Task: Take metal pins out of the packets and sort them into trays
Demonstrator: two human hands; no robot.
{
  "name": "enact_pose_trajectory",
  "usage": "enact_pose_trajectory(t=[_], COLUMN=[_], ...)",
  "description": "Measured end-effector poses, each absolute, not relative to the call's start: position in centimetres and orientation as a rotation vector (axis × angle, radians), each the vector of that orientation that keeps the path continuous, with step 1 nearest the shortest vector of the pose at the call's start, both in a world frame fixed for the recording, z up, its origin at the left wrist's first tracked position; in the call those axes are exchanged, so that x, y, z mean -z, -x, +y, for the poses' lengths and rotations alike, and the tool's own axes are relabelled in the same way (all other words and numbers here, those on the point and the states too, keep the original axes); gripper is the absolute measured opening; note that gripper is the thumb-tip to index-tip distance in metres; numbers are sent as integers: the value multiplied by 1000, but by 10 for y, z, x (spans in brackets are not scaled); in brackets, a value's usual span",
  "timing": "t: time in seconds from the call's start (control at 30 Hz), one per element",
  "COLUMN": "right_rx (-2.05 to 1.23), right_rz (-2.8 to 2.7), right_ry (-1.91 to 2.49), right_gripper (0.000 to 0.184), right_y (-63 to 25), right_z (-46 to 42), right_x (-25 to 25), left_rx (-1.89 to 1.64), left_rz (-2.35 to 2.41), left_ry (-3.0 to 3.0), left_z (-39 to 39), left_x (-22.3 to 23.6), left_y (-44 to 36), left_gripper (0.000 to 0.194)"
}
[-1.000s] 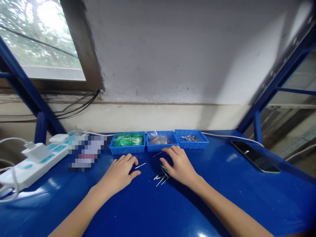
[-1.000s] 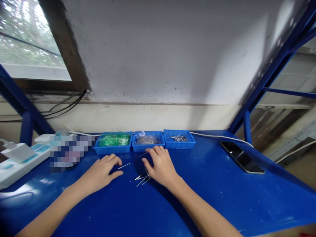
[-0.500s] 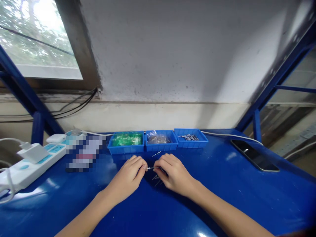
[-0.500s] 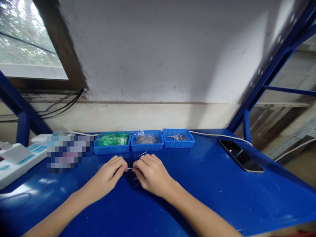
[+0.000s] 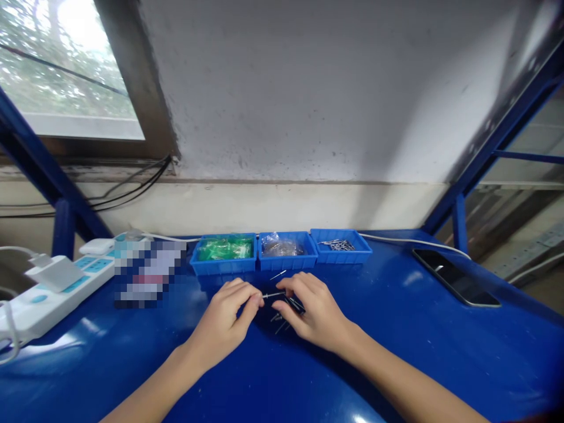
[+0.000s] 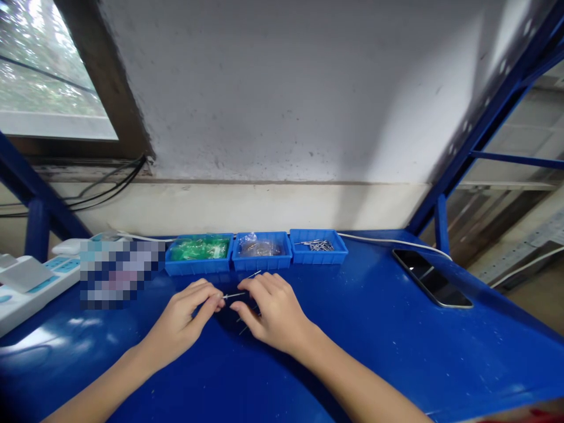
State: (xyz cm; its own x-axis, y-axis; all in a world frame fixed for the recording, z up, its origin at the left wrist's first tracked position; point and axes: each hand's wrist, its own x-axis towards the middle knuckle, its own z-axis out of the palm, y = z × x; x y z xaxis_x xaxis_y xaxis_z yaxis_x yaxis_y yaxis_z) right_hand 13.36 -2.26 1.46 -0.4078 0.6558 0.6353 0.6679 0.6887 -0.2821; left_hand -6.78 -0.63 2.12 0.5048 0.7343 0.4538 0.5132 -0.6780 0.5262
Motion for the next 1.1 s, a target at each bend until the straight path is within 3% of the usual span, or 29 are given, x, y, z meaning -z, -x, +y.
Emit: enact_pose_trajectory(t=[0.13, 0.3, 0.47, 0.57, 0.77, 0.87, 1.1], right_rx=[73, 88, 118, 212, 502, 421, 69], right_rz=[-2199, -2191, -2224, -2188, -1612, -1593, -2107], right_ry=[953, 964, 931, 928, 1540, 1657, 1233], right_gripper=[13, 17, 17, 19, 23, 29, 20], right_y=[-134, -134, -133, -149, -221, -231, -158], right_z=[-21, -22, -25, -18, 16, 23, 0], right_x=[-14, -16, -20, -26, -26, -18, -8], left_rx=[-932, -953, -883, -771, -608, -606, -697], left_rz=[1039, 1072, 1076, 1111, 1182, 1211, 1381], left_ry=[-2427, -2423, -2443, -2445, -2587, -2620, -2472], left_z=[-8, -11, -11, -12, -13, -10, 0], left_x=[-21, -22, -25, -22, -4, 2, -7], left_y=[67, 65, 64, 62, 55, 55, 63], left_gripper=[28, 15, 29, 24, 7, 11, 17])
